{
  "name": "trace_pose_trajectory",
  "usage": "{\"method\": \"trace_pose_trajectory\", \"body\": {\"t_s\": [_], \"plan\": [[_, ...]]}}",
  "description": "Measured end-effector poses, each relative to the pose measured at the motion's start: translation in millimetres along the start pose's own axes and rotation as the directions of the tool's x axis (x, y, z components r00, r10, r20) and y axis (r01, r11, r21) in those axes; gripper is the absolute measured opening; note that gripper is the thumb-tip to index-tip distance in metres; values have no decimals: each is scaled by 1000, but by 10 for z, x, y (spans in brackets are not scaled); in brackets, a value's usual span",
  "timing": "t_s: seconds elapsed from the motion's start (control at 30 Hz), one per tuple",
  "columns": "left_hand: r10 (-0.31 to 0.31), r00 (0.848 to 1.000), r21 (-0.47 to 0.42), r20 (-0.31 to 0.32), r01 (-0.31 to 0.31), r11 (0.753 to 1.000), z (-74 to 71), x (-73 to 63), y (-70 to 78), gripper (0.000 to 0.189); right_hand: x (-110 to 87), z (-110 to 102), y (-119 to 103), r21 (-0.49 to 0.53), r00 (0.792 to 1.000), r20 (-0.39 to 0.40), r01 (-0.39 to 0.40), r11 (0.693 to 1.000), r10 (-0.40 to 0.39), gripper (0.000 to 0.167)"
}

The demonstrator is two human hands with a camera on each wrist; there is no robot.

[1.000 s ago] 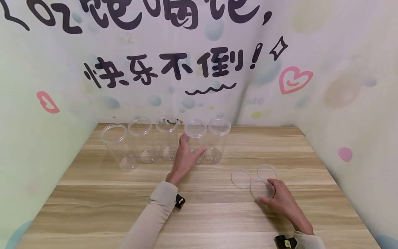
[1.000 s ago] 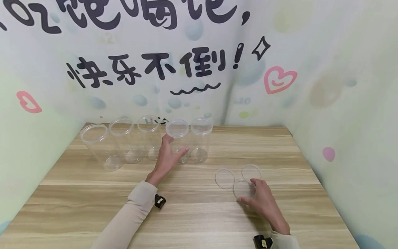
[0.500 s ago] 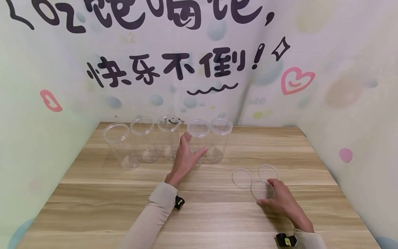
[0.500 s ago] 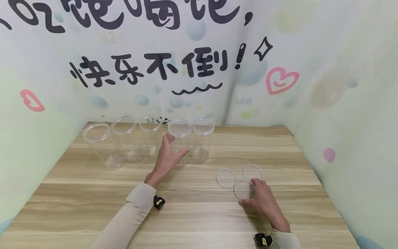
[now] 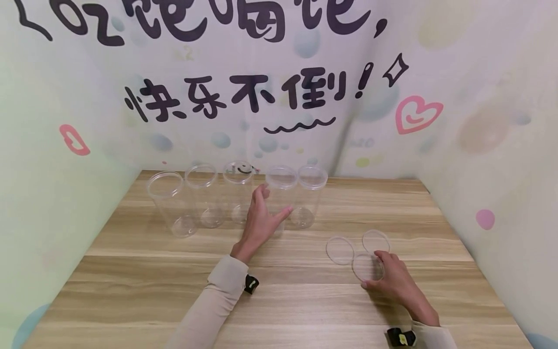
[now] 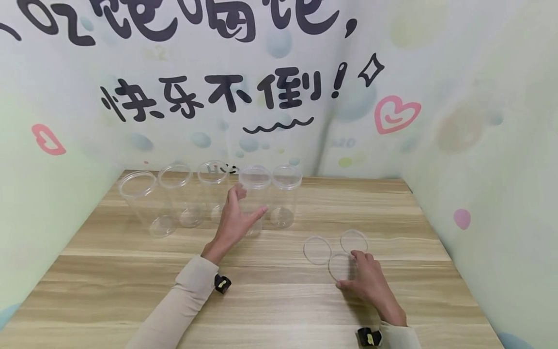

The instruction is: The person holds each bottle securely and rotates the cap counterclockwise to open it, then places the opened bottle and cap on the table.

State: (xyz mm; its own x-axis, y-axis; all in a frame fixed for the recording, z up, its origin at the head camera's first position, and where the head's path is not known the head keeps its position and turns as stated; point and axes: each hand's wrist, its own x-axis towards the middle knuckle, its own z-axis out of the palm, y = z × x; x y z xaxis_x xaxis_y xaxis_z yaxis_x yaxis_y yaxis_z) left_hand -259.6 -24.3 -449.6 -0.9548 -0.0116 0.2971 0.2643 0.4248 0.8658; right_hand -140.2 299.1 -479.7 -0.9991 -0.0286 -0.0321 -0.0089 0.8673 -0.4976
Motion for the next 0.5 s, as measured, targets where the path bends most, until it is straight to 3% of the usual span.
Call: {"method": "trace_pose_trajectory", "body": {"t_s": [0.5], "plan": [[34,999,16,-11,-34,999,-59,-45,36,93,-14,-60,-14,39,999,31,-6,999,4,88]]}}
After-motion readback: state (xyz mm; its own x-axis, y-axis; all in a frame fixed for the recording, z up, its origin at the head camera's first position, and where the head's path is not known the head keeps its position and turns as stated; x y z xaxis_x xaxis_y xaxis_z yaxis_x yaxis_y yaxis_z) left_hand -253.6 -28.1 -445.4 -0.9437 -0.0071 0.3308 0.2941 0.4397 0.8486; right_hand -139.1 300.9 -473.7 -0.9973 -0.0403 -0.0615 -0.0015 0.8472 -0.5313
